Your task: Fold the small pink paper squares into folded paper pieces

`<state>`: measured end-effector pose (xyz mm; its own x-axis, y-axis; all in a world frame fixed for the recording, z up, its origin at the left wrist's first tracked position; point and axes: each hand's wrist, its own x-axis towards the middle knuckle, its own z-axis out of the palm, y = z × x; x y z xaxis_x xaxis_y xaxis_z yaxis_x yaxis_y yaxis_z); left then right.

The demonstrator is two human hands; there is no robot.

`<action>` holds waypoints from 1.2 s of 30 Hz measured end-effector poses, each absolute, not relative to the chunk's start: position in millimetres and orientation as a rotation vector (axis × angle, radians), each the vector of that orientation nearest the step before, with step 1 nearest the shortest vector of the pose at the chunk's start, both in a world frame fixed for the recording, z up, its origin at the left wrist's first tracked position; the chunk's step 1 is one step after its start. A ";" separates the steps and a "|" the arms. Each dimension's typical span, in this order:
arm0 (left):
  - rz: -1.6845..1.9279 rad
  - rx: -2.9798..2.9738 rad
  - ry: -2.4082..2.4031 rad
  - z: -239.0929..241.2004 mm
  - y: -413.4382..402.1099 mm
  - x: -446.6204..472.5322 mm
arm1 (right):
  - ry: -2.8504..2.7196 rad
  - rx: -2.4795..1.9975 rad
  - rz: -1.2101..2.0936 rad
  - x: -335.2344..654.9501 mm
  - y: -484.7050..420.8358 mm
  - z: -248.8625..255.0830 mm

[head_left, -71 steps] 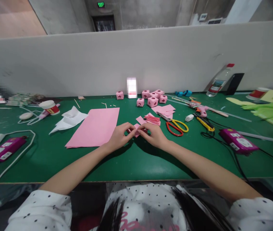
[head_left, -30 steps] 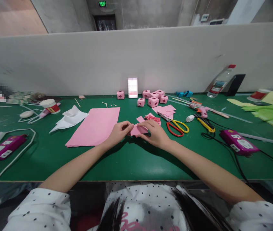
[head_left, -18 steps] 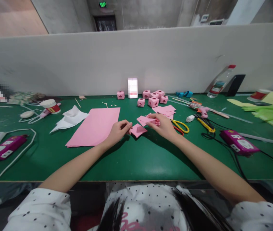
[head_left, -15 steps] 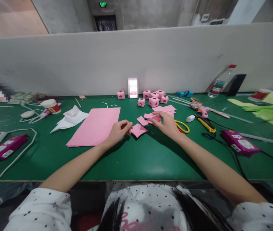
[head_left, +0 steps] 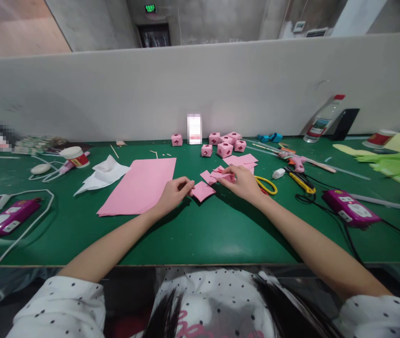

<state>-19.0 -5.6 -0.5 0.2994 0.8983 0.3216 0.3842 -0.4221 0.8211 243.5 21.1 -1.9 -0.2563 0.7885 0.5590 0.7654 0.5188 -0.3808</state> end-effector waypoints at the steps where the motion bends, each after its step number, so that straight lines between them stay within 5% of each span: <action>1: 1.066 1.989 1.157 -0.3 -5.8 -18.8 | -2.065 -1.263 0.031 242.6 20.0 -1.6; 18: 0.717 2.605 1.102 -15.4 -2.7 -19.9 | -1.599 -1.347 0.156 258.7 32.5 4.4; 36: 0.677 2.634 1.118 -13.2 -5.0 -19.0 | -2.068 -1.369 0.078 263.1 46.6 -19.2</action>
<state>-19.0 -5.0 -13.2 0.6088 0.7203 0.3325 0.6284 -0.6937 0.3521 263.1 46.6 -19.2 -0.2447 0.8424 0.4801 0.8040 0.4531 -0.3852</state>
